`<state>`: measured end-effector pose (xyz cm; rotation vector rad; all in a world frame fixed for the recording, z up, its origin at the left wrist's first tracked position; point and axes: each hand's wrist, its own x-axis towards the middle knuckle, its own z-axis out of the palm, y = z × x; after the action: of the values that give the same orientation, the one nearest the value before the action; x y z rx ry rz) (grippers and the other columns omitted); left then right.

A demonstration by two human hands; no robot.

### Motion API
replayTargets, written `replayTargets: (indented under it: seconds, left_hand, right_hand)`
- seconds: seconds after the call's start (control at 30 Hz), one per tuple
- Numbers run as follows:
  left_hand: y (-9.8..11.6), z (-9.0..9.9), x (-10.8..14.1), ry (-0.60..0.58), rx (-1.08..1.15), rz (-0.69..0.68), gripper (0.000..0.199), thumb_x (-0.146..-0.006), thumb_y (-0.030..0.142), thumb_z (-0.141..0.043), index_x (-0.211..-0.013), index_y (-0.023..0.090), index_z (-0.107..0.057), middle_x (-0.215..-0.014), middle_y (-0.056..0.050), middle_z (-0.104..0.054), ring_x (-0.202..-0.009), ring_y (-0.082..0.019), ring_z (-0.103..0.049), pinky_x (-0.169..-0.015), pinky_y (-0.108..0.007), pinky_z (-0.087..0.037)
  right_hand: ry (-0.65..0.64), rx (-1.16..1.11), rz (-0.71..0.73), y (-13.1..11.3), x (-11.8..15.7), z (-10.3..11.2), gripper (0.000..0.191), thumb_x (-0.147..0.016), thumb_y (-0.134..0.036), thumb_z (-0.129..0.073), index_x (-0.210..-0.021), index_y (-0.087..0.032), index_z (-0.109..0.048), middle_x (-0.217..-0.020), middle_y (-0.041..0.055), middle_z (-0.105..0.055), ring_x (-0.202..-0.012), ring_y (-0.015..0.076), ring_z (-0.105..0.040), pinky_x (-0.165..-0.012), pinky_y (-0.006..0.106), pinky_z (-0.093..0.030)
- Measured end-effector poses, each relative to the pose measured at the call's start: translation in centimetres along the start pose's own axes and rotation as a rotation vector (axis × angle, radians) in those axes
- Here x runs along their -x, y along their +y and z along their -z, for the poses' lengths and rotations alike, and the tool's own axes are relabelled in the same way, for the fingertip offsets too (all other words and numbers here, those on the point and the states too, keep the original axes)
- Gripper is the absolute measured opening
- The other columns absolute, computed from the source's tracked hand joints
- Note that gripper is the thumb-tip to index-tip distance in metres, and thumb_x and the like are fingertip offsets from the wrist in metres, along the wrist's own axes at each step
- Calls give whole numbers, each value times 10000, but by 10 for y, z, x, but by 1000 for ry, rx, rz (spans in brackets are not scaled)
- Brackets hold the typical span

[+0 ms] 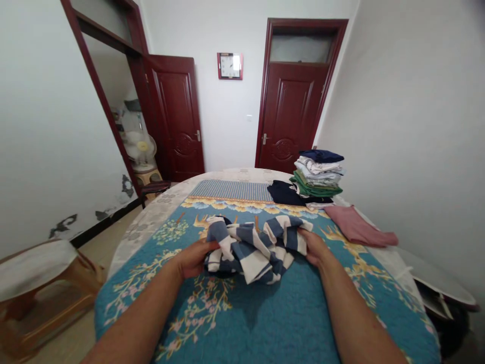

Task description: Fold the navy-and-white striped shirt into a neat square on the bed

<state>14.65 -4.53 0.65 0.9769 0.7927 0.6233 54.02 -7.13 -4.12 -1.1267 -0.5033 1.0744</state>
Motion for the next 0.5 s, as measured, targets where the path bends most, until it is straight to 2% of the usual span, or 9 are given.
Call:
replayTargets:
  seconds: [0.07,0.13,0.17,0.23,0.27,0.33,0.4,0.47,0.5]
  left_hand:
    - [-1,4,-11,3,68,50,406,-728,364,-895,-1069,182,-770,-979,-138,-812,-954,-336,-786,-833,-435,-650]
    - [16,10,-29,72,139,38,358,-772,347,-868,-1061,169,-755,-966,-135,-805,-877,-304,-784,-782,-418,-654]
    - [35,13,-42,136,178,-17,317,-802,336,-844,-1053,169,-746,-955,-126,-801,-833,-280,-776,-744,-399,-652]
    - [94,15,-71,293,288,-231,211,-866,291,-783,-1026,171,-715,-942,-99,-788,-799,-228,-752,-732,-369,-641]
    - [132,14,-86,354,347,-415,187,-901,280,-744,-1048,174,-699,-970,-92,-784,-846,-219,-749,-776,-374,-638]
    - [214,9,-115,367,423,-771,204,-958,278,-671,-1135,177,-671,-1081,-102,-776,-998,-217,-734,-888,-401,-616]
    - [283,4,-137,293,443,-1015,250,-972,270,-637,-1202,175,-649,-1180,-124,-761,-1123,-220,-705,-977,-427,-576]
    - [321,6,-152,230,377,-1061,286,-952,285,-652,-1214,169,-648,-1231,-142,-748,-1164,-227,-688,-1032,-474,-542]
    - [327,10,-157,233,340,-1064,311,-933,296,-672,-1216,169,-649,-1234,-146,-746,-1161,-233,-686,-1038,-489,-536]
  right_hand:
    - [-57,-21,-98,7,-3,-2,239,-766,-282,-779,-979,-180,-745,-842,75,-784,-683,225,-740,-564,327,-630]
    - [13,-61,-29,11,-8,-3,303,-783,-367,-781,-1035,-205,-739,-927,48,-787,-750,219,-745,-563,319,-634]
    - [79,-75,44,14,-11,-4,331,-775,-406,-787,-1043,-217,-735,-962,33,-783,-788,219,-745,-570,319,-638]
    - [172,-79,181,18,-16,-6,382,-743,-464,-802,-1036,-229,-728,-1011,17,-774,-845,220,-745,-592,314,-643]
    - [186,-74,230,20,-18,-7,413,-728,-479,-811,-1047,-232,-725,-1031,15,-773,-869,218,-748,-611,303,-642]
    - [165,-54,284,24,-19,-10,495,-707,-483,-834,-1119,-236,-714,-1073,27,-778,-923,215,-758,-671,282,-640]
    - [125,-11,278,26,-18,-11,585,-690,-469,-861,-1198,-230,-696,-1097,58,-787,-952,223,-768,-713,277,-635]
    - [81,39,236,27,-17,-12,623,-682,-461,-874,-1223,-208,-696,-1100,97,-794,-937,239,-777,-710,287,-632]
    - [64,56,218,28,-17,-11,625,-680,-462,-875,-1220,-197,-702,-1099,112,-796,-915,244,-779,-699,293,-630]
